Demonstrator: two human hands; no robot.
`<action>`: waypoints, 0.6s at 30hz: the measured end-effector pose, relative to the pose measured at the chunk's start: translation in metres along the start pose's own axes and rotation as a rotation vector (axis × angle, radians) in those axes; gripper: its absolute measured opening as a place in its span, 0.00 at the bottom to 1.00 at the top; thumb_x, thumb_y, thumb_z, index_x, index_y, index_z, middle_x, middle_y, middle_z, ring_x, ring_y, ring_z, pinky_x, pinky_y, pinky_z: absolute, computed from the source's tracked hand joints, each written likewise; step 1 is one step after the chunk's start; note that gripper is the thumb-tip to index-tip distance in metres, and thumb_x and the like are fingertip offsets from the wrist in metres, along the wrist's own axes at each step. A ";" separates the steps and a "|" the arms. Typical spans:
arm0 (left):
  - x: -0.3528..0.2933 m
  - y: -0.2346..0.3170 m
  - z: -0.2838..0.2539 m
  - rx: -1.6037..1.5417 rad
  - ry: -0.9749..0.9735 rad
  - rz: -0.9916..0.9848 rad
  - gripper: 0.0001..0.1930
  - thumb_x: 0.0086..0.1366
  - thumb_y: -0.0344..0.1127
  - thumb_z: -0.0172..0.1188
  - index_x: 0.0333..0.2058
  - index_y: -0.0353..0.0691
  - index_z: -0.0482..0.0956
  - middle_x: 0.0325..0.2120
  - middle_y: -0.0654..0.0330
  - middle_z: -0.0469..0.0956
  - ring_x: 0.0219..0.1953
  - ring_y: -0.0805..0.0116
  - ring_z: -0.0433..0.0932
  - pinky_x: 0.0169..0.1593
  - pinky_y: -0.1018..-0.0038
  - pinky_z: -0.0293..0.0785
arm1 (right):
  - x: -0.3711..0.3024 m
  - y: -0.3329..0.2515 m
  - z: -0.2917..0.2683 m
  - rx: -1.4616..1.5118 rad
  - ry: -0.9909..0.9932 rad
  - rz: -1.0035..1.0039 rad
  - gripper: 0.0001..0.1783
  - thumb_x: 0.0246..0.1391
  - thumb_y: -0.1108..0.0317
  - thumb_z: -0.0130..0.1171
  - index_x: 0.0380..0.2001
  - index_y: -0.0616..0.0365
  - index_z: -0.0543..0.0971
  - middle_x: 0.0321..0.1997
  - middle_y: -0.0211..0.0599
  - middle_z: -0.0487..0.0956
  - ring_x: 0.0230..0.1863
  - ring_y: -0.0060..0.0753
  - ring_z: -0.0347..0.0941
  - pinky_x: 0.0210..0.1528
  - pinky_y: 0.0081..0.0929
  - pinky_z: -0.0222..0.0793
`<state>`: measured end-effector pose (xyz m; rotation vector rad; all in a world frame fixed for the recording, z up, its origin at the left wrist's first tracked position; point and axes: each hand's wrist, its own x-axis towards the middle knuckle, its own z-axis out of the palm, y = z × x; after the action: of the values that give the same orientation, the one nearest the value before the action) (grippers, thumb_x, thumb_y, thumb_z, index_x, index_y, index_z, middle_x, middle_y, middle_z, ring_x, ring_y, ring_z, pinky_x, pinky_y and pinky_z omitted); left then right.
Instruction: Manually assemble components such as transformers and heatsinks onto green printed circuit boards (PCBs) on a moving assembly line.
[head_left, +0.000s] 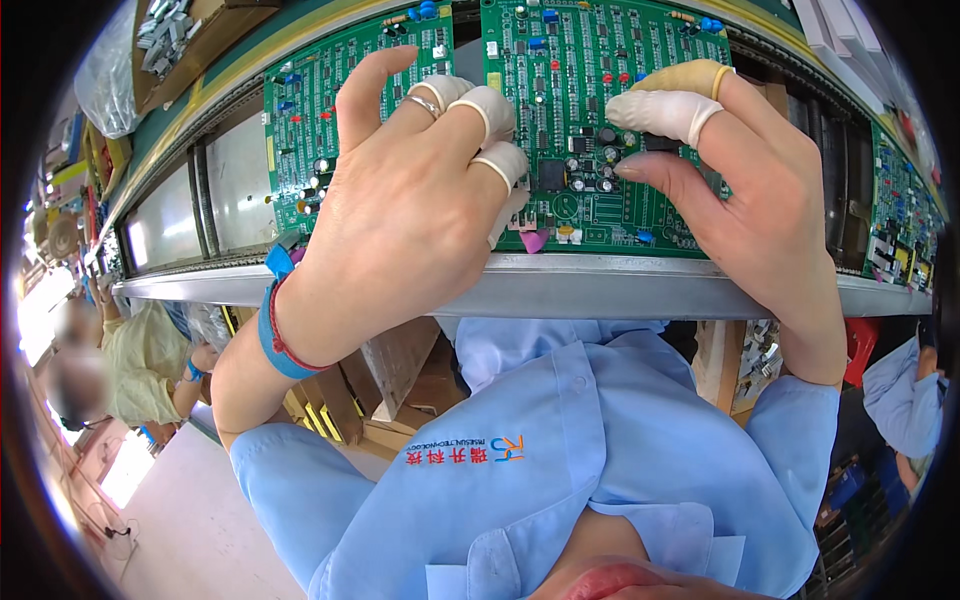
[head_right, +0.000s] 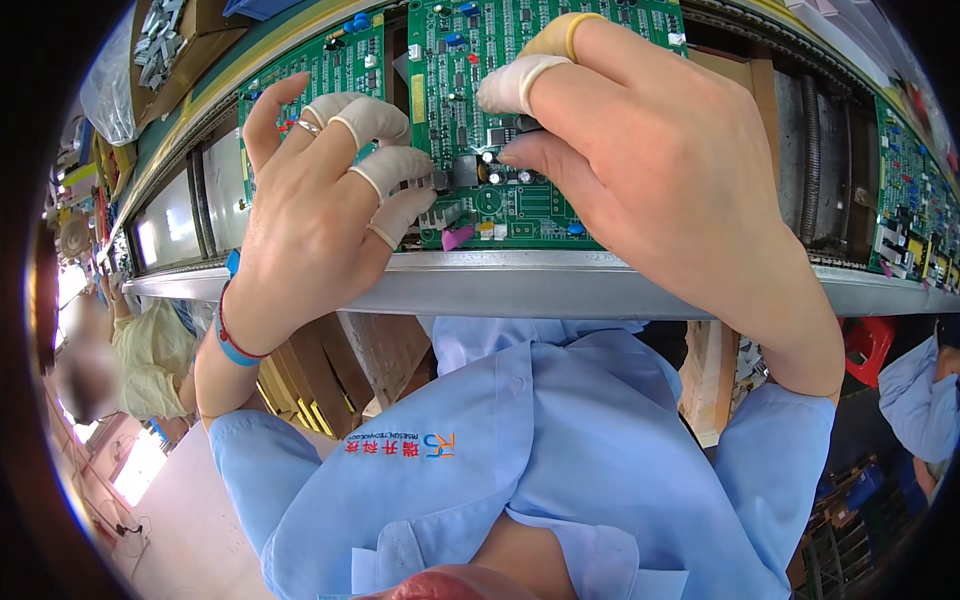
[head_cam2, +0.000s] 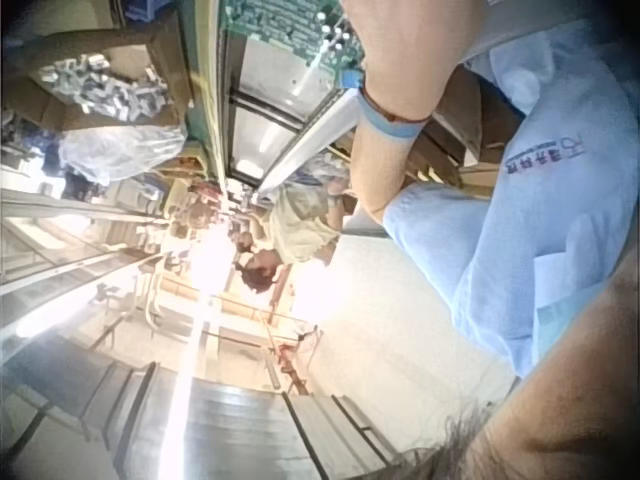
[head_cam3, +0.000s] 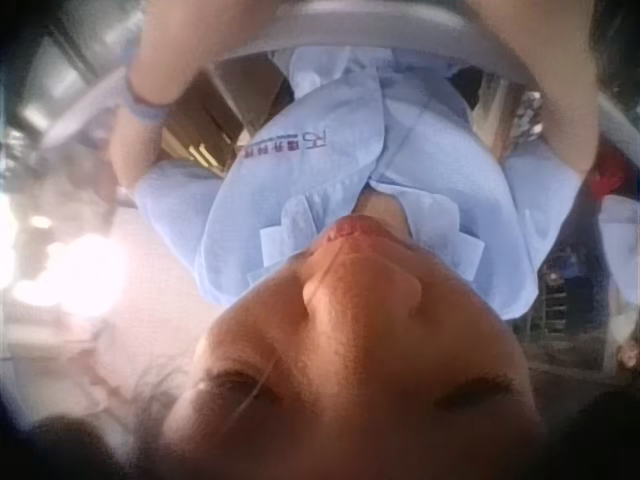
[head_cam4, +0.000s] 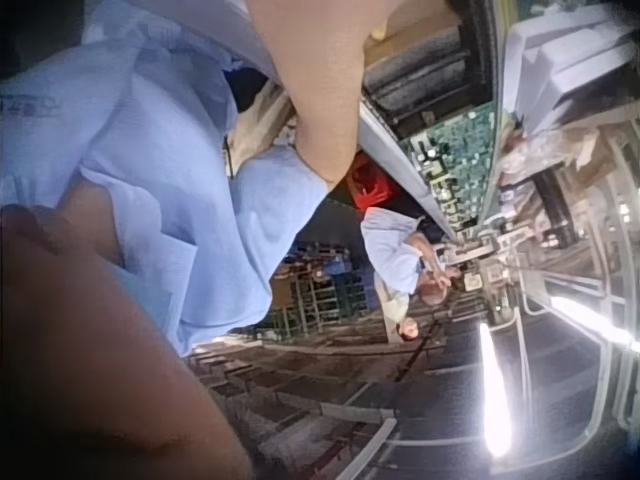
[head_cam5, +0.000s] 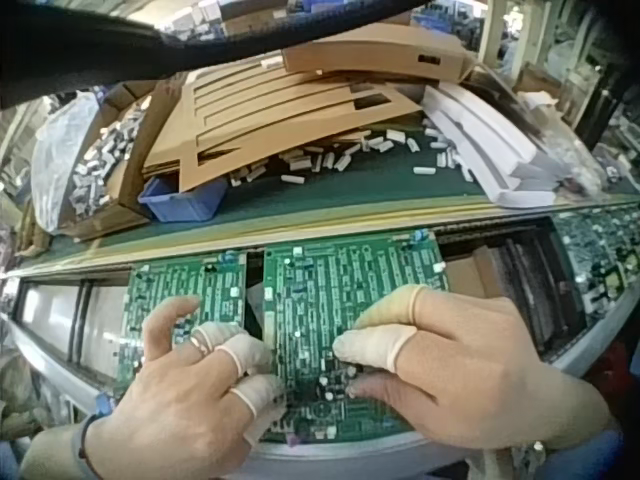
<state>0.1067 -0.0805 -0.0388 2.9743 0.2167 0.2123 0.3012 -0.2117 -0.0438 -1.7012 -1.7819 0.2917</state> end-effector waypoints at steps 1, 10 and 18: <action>0.001 0.000 0.000 -0.002 -0.003 0.002 0.10 0.45 0.30 0.68 0.30 0.44 0.81 0.35 0.63 0.74 0.41 0.61 0.74 0.59 0.55 0.53 | 0.001 0.000 -0.001 0.001 0.000 0.004 0.18 0.38 0.78 0.68 0.38 0.61 0.81 0.39 0.40 0.79 0.37 0.38 0.76 0.39 0.25 0.72; 0.003 0.001 -0.004 0.069 0.006 0.055 0.08 0.45 0.31 0.66 0.27 0.46 0.80 0.32 0.65 0.74 0.39 0.63 0.75 0.61 0.53 0.53 | 0.000 0.001 -0.006 -0.021 0.018 -0.051 0.18 0.39 0.79 0.67 0.38 0.61 0.81 0.39 0.40 0.79 0.38 0.38 0.77 0.39 0.26 0.72; 0.005 -0.007 -0.011 0.130 -0.207 0.102 0.07 0.45 0.31 0.64 0.28 0.45 0.81 0.29 0.61 0.75 0.38 0.61 0.76 0.61 0.49 0.54 | 0.004 -0.002 0.000 0.030 0.060 -0.061 0.16 0.40 0.82 0.65 0.37 0.61 0.80 0.39 0.38 0.78 0.34 0.37 0.76 0.33 0.27 0.72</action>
<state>0.1092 -0.0709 -0.0283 3.1098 0.0560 -0.1034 0.2999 -0.2081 -0.0416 -1.6156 -1.7735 0.2377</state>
